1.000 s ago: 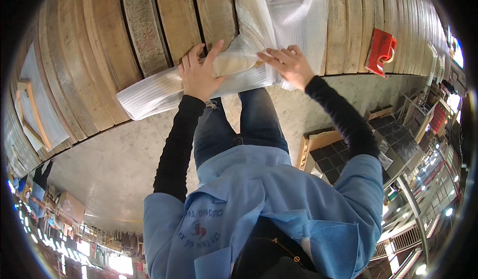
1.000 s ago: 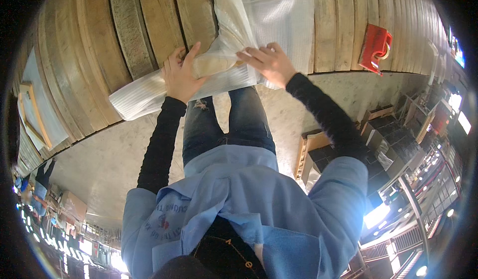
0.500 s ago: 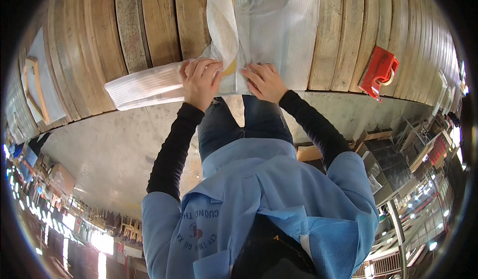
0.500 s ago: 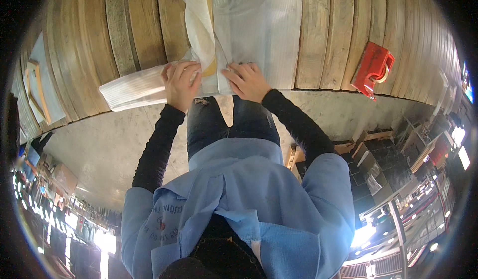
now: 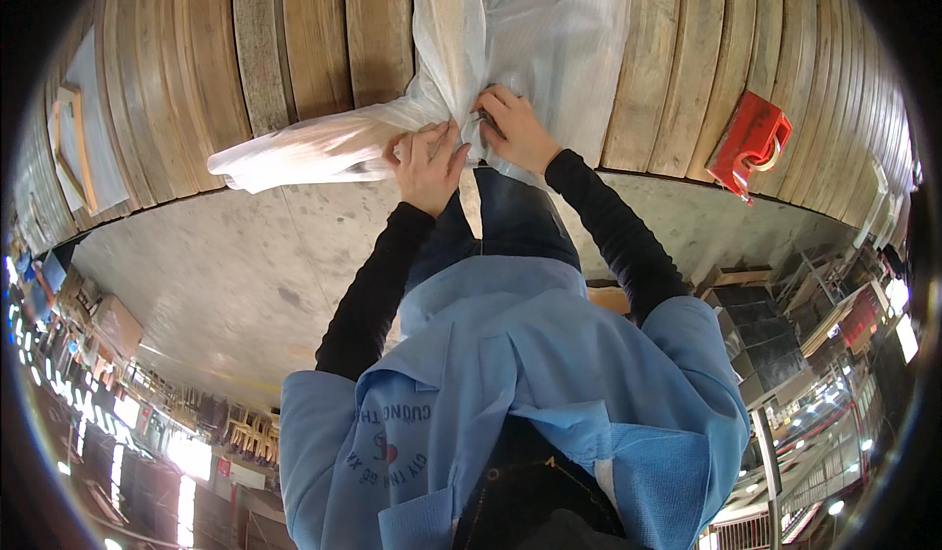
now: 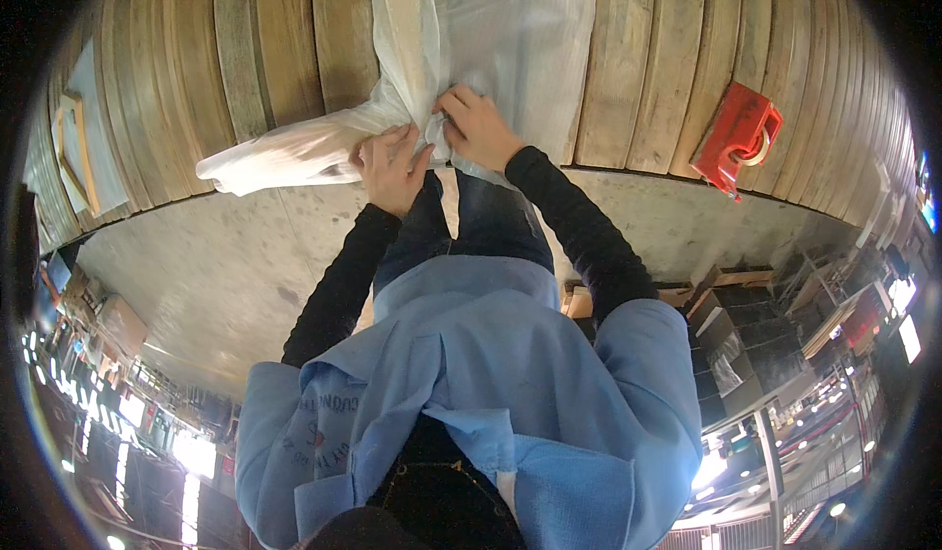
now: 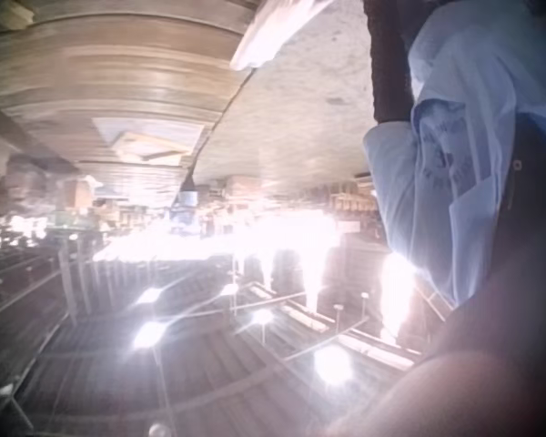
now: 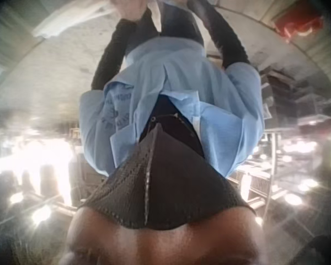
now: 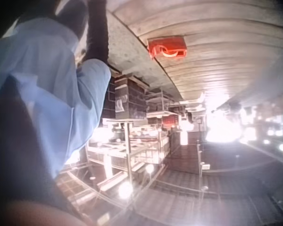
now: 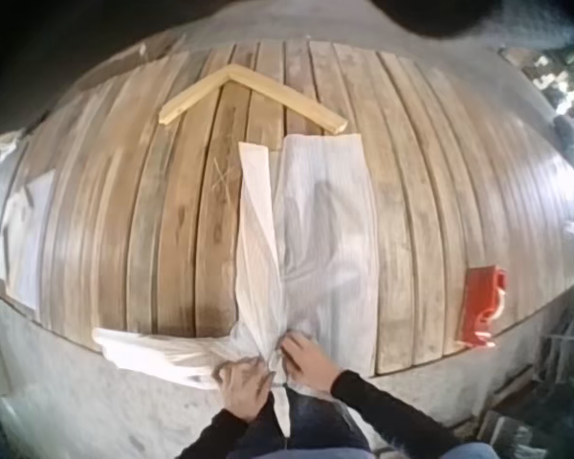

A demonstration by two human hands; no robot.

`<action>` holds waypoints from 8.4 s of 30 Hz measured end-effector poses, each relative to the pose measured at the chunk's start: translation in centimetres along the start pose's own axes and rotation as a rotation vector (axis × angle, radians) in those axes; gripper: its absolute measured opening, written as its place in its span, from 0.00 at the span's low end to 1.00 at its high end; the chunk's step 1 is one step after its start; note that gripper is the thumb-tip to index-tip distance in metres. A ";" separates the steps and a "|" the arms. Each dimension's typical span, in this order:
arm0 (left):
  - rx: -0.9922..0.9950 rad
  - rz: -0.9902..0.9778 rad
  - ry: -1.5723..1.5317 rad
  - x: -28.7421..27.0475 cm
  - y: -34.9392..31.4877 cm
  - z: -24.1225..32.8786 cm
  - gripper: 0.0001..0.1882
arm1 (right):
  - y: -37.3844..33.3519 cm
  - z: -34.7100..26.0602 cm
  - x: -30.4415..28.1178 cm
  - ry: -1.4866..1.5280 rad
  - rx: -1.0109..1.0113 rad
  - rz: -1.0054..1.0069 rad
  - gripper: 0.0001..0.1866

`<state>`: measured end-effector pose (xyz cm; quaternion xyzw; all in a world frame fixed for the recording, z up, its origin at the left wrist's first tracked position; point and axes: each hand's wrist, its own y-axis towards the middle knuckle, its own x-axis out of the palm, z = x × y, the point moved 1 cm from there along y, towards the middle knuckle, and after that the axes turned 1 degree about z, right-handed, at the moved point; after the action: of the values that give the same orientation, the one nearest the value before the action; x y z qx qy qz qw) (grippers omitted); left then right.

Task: The person wraps wooden frames with bubble wrap and secures them with tape. They repeatedly pick up frames, cover them with bubble wrap, and use a tape dispenser to seal the wrapping. A coworker is visible nearby, but the primary actions are performed by the camera wearer.

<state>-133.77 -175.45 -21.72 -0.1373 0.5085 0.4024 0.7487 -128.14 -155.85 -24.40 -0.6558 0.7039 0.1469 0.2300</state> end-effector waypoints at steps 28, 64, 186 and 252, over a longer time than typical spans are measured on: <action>-0.130 0.096 0.106 2.5 3.0 -2.3 0.25 | 0.6 4.5 -11.6 -0.810 0.336 0.342 0.26; 0.084 -0.503 0.101 -7.4 12.6 -14.5 0.50 | 17.1 2.5 -6.4 -0.607 -0.035 0.310 0.26; 0.251 -0.576 0.243 -17.6 11.2 -31.6 0.61 | 13.7 -7.4 10.7 -0.796 -0.355 -0.106 0.39; -0.053 -0.467 0.427 -10.5 3.1 -14.2 0.39 | 31.4 -42.5 -24.7 -0.936 0.198 -0.786 0.27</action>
<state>-146.98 -187.07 -18.23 -0.3515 0.5983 0.1947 0.6933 -164.00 -153.28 21.55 -0.7076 0.2443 0.2573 0.6111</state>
